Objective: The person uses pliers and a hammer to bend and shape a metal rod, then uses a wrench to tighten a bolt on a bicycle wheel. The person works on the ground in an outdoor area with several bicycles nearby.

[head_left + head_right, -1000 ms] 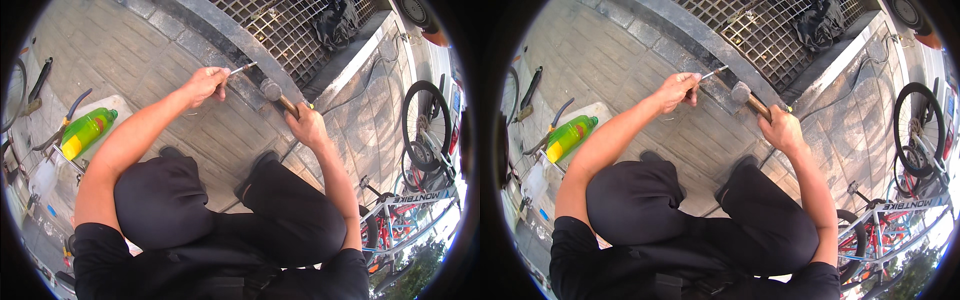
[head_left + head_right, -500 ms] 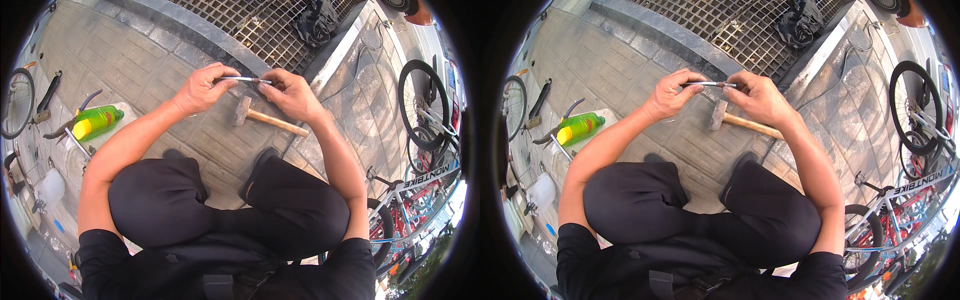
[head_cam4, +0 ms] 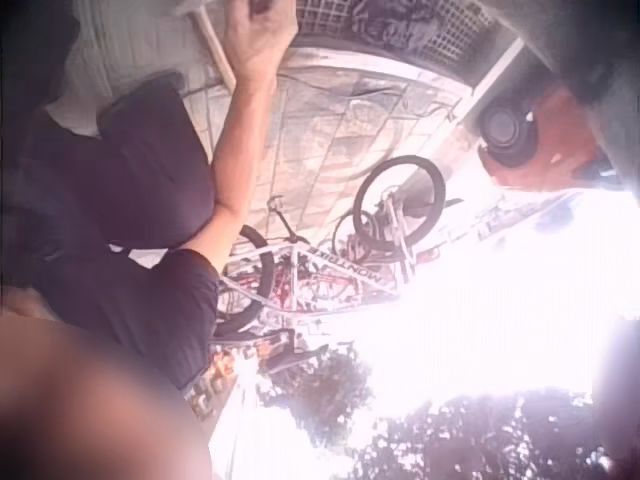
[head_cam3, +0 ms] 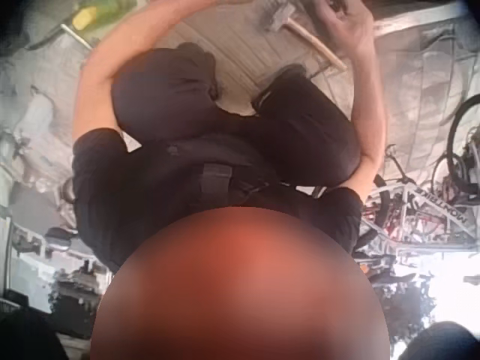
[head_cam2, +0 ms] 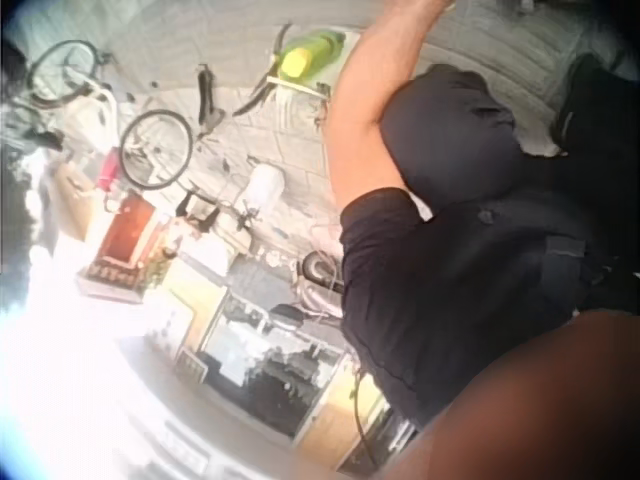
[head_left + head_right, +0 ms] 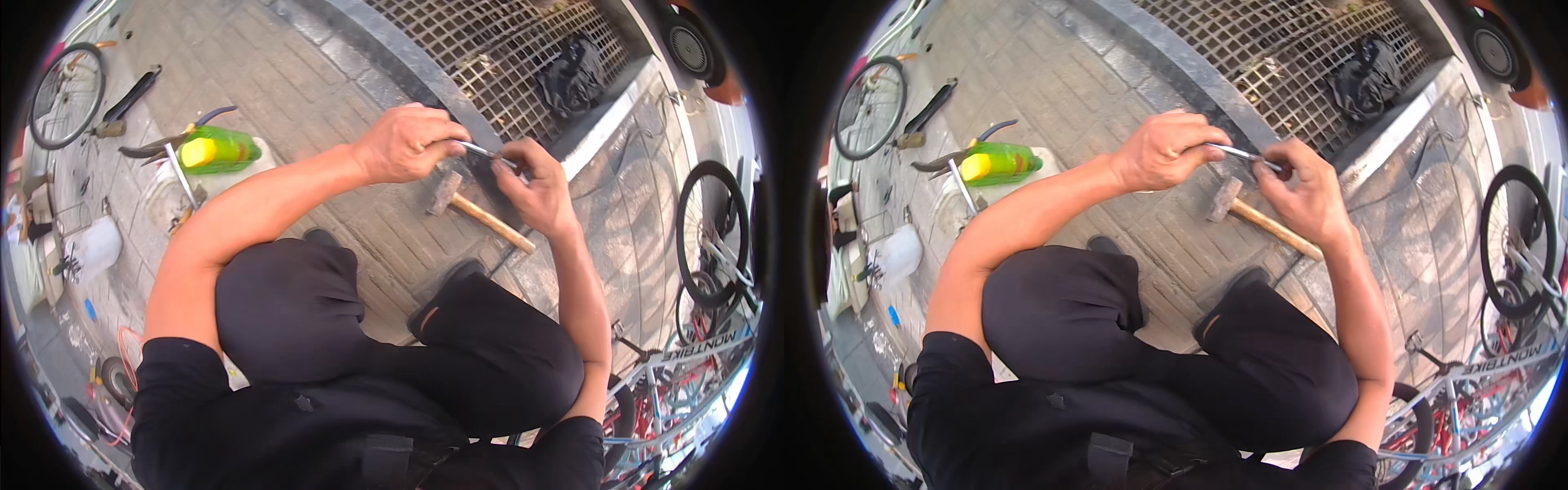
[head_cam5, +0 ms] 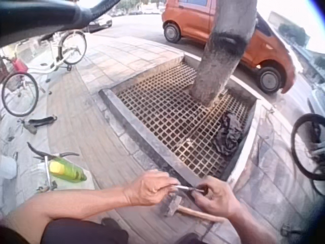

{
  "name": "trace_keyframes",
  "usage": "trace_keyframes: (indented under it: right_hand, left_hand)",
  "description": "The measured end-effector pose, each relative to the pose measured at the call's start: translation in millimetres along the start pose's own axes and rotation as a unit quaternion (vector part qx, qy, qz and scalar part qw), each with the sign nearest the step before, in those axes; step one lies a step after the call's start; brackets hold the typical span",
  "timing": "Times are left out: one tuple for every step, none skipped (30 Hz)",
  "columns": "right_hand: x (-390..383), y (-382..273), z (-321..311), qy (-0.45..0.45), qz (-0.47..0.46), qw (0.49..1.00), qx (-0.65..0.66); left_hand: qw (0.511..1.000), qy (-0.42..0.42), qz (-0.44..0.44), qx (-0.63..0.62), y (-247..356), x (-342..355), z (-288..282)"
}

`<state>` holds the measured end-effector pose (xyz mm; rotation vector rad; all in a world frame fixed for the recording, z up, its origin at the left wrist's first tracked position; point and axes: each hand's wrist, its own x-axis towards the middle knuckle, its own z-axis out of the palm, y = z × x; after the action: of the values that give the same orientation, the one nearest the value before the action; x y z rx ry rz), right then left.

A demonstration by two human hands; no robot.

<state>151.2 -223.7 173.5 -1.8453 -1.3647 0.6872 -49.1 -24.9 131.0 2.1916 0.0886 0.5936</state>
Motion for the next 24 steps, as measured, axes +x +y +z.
trace_keyframes:
  right_hand:
    - [3,-5,-3,-0.001,0.000,1.000,-0.022]
    - [6,-7,-8,-0.014,0.079,0.994,0.073]
    - [12,-12,-15,-0.007,0.127,0.985,0.120]
    - [15,-18,-25,-0.003,0.144,0.982,0.120]
    - [13,-31,-37,-0.012,0.189,0.973,0.130]
    - [8,-42,-51,-0.018,0.185,0.972,0.146]
    - [7,-55,-62,-0.007,0.203,0.968,0.147]
    - [-1,-72,-76,-0.029,0.199,0.968,0.148]
    - [-9,-85,-82,-0.039,0.203,0.967,0.150]
    - [-16,-97,-88,-0.050,0.210,0.964,0.155]
    - [-28,-117,-93,-0.046,0.195,0.967,0.159]
    - [-38,-132,-95,-0.057,0.206,0.962,0.168]
    - [-46,-151,-99,-0.069,0.218,0.956,0.183]
    - [-53,-170,-101,-0.090,0.239,0.948,0.189]
    - [-60,-191,-103,-0.108,0.256,0.941,0.195]
    - [-65,-216,-104,-0.121,0.284,0.930,0.202]
    - [-69,-234,-102,-0.153,0.303,0.920,0.195]
    - [-75,-256,-97,-0.160,0.298,0.922,0.186]
    - [-81,-280,-94,-0.181,0.324,0.910,0.185]
    - [-87,-302,-89,-0.192,0.332,0.907,0.176]
    - [-95,-322,-82,-0.202,0.345,0.902,0.163]
    - [-101,-343,-74,-0.213,0.367,0.888,0.176]
    - [-107,-361,-67,-0.228,0.377,0.877,0.191]
    - [-109,-380,-58,-0.243,0.392,0.868,0.183]
  left_hand:
    - [1.000,-0.007,-0.011,-0.004,3,6,-4]
    - [1.000,0.013,0.005,-0.004,5,16,-7]
    - [1.000,0.022,0.023,0.003,9,27,-14]
    - [0.999,0.029,0.004,-0.012,16,36,-16]
    - [0.999,0.034,0.004,-0.030,29,43,-20]
    - [0.996,0.059,0.010,-0.060,41,49,-19]
    - [0.997,0.047,0.002,-0.065,54,53,-24]
    - [0.994,0.062,-0.011,-0.093,71,52,-25]
    - [0.993,0.043,-0.038,-0.102,88,48,-30]
    - [0.991,0.056,-0.062,-0.106,107,41,-34]
    - [0.989,0.040,-0.090,-0.112,128,35,-40]
    - [0.987,0.051,-0.107,-0.111,149,26,-47]
    - [0.984,0.058,-0.124,-0.110,172,18,-56]
    - [0.982,0.050,-0.151,-0.100,194,7,-66]
    - [0.979,0.042,-0.176,-0.092,217,-3,-77]
    - [0.972,0.059,-0.201,-0.109,244,-13,-90]
    - [0.967,0.077,-0.218,-0.108,268,-27,-101]
    - [0.966,0.046,-0.240,-0.088,289,-40,-114]
    - [0.960,0.008,-0.269,-0.072,311,-54,-127]
    - [0.958,0.018,-0.280,-0.058,334,-68,-138]
    - [0.956,0.021,-0.292,-0.039,353,-83,-147]
    - [0.944,-0.001,-0.328,-0.043,372,-97,-157]
    - [0.931,-0.027,-0.360,-0.049,386,-113,-164]
    - [0.926,-0.024,-0.373,-0.060,401,-127,-176]
